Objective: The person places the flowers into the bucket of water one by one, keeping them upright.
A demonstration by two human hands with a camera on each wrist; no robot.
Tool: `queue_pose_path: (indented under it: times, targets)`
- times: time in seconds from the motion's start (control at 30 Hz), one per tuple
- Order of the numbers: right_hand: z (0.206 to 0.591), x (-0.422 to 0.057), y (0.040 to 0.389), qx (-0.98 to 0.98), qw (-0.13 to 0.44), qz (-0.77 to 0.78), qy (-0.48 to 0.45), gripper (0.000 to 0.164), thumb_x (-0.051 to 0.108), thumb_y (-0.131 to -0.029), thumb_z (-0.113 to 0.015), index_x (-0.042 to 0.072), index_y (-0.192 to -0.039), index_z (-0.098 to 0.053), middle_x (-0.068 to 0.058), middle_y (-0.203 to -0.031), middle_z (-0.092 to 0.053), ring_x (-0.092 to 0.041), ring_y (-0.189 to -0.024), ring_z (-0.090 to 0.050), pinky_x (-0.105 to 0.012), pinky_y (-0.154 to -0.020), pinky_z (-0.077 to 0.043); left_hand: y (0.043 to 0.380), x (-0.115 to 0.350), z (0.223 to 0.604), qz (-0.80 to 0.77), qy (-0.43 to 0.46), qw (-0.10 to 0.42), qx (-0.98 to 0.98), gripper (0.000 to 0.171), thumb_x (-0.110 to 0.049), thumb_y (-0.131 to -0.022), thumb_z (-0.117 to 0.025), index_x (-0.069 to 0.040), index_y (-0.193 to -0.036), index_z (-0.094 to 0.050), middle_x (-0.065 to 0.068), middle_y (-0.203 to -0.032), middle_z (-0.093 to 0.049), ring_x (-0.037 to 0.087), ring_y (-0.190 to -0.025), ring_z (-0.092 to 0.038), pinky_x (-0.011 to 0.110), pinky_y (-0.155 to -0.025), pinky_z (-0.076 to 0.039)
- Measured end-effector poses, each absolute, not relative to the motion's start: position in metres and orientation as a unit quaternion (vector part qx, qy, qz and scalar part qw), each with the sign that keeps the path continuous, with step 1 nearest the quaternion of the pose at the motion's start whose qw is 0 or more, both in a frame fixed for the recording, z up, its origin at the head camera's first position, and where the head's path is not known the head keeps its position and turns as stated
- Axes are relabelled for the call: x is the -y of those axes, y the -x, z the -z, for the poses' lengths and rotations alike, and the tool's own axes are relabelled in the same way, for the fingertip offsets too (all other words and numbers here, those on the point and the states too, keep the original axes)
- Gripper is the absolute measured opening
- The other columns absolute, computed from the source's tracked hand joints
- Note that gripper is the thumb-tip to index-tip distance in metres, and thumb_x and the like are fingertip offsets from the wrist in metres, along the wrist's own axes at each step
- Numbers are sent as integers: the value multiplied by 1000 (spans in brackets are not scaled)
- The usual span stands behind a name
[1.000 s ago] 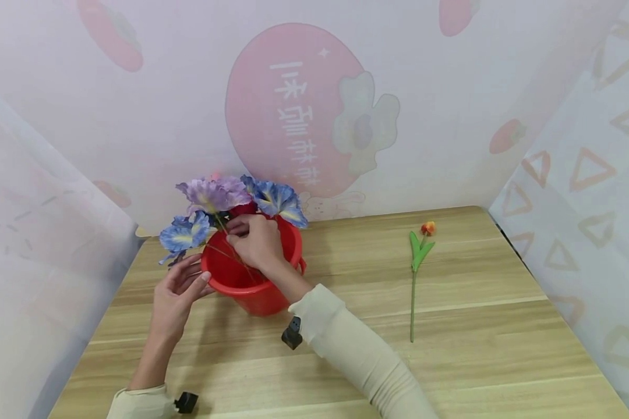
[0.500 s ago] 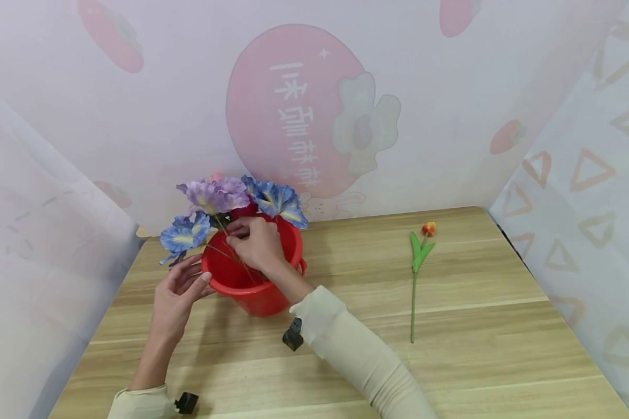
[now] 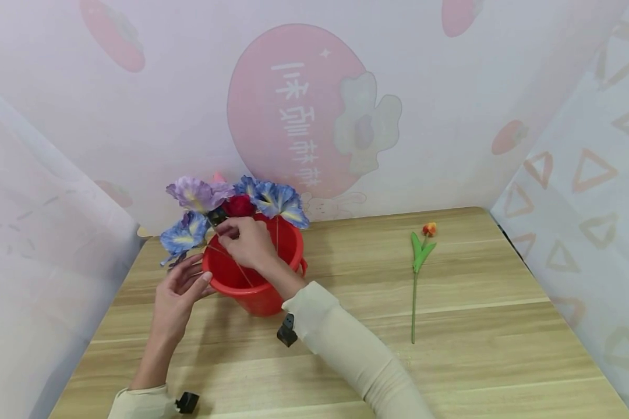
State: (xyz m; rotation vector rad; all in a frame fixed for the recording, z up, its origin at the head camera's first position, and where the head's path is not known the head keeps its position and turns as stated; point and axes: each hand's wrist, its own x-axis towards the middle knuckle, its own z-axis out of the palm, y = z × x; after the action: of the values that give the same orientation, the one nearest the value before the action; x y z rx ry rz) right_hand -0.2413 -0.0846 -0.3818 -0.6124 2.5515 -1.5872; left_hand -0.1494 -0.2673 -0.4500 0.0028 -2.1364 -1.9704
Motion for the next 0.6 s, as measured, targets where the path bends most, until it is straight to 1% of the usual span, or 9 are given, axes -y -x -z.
queue_pose_path:
  times: [0.07,0.23,0.4,0.6]
  targets:
    - [383,87,242,-835,46,511,199,23,19,-105,-71,17,-126,-80,-2,-110,-82,-9,-83,-75,-24,-74,-65,149,267,450,676,-2,117,728,51,-8,-102,-74,-1,-149,-58,2,-127,-71,8,-106,-75,31,-81,-68]
    - [384,91,243,-846,56,492,197,23,21,-104,-73,18,-125,-81,-1,-112,-82,-8,-85,-74,-20,-71,-62,149,267,451,678,-8,116,725,51,-9,-101,-75,0,-149,-58,1,-126,-72,8,-106,-75,30,-81,-68]
    - [383,90,244,-847,61,494,188,23,21,-103,-73,18,-124,-81,-2,-112,-82,-8,-80,-73,-22,-71,-63,149,266,450,679,-15,119,724,51,-8,-101,-75,-1,-148,-59,2,-126,-71,8,-105,-75,30,-80,-68]
    - [383,90,243,-849,56,494,181,22,21,-103,-74,18,-123,-82,-2,-112,-82,-9,-85,-74,-24,-75,-65,148,261,449,676,-29,128,725,50,-12,-101,-75,-2,-148,-60,8,-129,-70,9,-105,-75,30,-81,-67]
